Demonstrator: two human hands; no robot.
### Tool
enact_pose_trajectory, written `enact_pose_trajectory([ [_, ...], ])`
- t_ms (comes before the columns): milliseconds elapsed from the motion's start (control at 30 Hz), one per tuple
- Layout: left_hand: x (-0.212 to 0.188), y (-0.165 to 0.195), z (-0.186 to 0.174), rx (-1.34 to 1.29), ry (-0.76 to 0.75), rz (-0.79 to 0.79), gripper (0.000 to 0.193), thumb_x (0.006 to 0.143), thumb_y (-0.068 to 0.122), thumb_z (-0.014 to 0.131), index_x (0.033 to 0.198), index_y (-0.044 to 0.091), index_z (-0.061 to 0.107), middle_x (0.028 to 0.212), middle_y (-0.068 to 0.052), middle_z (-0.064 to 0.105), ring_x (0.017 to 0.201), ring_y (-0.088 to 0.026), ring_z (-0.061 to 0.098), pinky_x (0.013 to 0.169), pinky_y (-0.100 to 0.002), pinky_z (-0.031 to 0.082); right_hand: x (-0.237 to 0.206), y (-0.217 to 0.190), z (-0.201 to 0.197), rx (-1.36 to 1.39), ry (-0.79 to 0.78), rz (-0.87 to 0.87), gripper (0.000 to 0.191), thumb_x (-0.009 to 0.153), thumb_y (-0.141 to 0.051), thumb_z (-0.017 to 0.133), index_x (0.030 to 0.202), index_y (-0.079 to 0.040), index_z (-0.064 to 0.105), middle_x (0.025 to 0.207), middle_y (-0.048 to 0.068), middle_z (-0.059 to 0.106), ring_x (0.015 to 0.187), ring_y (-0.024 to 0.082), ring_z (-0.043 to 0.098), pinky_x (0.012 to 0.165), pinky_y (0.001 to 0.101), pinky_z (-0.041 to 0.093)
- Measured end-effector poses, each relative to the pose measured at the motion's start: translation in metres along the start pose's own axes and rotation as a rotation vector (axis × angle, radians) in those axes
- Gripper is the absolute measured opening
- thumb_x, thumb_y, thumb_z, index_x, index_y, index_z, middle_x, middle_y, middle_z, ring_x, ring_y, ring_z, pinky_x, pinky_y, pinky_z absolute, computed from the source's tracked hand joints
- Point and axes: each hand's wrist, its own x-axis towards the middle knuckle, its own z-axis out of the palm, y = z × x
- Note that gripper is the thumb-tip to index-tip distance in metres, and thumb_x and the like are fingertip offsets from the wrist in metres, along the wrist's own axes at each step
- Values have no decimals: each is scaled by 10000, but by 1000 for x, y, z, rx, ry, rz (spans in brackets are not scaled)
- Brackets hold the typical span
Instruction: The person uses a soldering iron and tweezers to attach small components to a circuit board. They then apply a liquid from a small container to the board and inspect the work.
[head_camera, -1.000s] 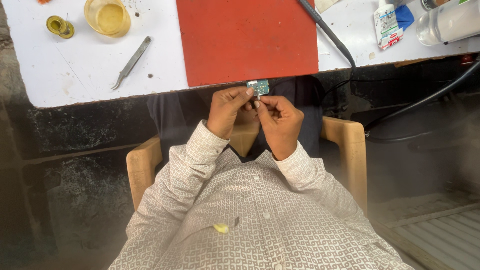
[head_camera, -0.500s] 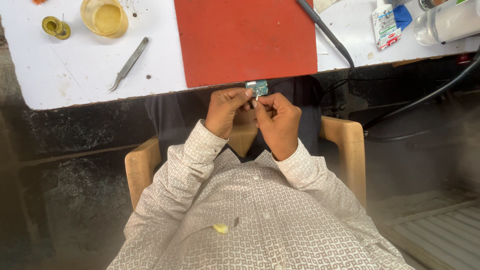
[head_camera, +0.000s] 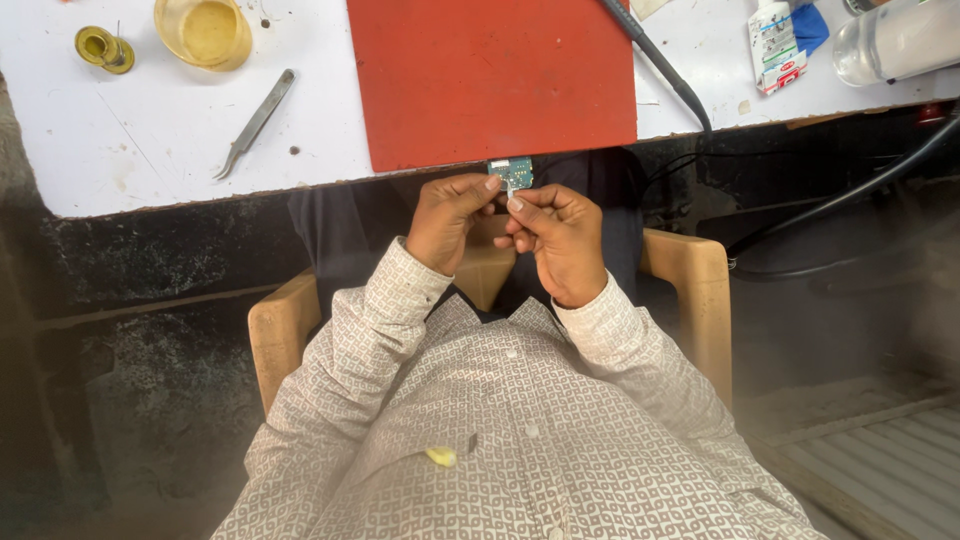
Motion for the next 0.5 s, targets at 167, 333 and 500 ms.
enact_pose_trajectory([
  [167,0,0,-1,5,1,-5,191,960,229,717,915,54,776,844,-42,734,795,-116,595,781,-275,500,4,0,-7,115,-43,98,103,962,-22,697,996,72,675,797,124,703,580,121,640,673,372,652],
  [333,1,-2,-2,19,-4,18,190,964,220,722,925,43,778,833,-40,732,777,-111,586,760,-269,493,1,0,2,17,11,12,81,956,-13,691,979,65,680,791,126,713,571,121,646,659,354,647],
  [500,2,-2,-4,59,-9,35,193,959,224,734,945,38,785,821,-26,726,746,-96,573,726,-252,491,-11,4,17,-242,82,-230,76,958,-3,715,987,60,682,781,127,718,594,127,662,601,280,592],
])
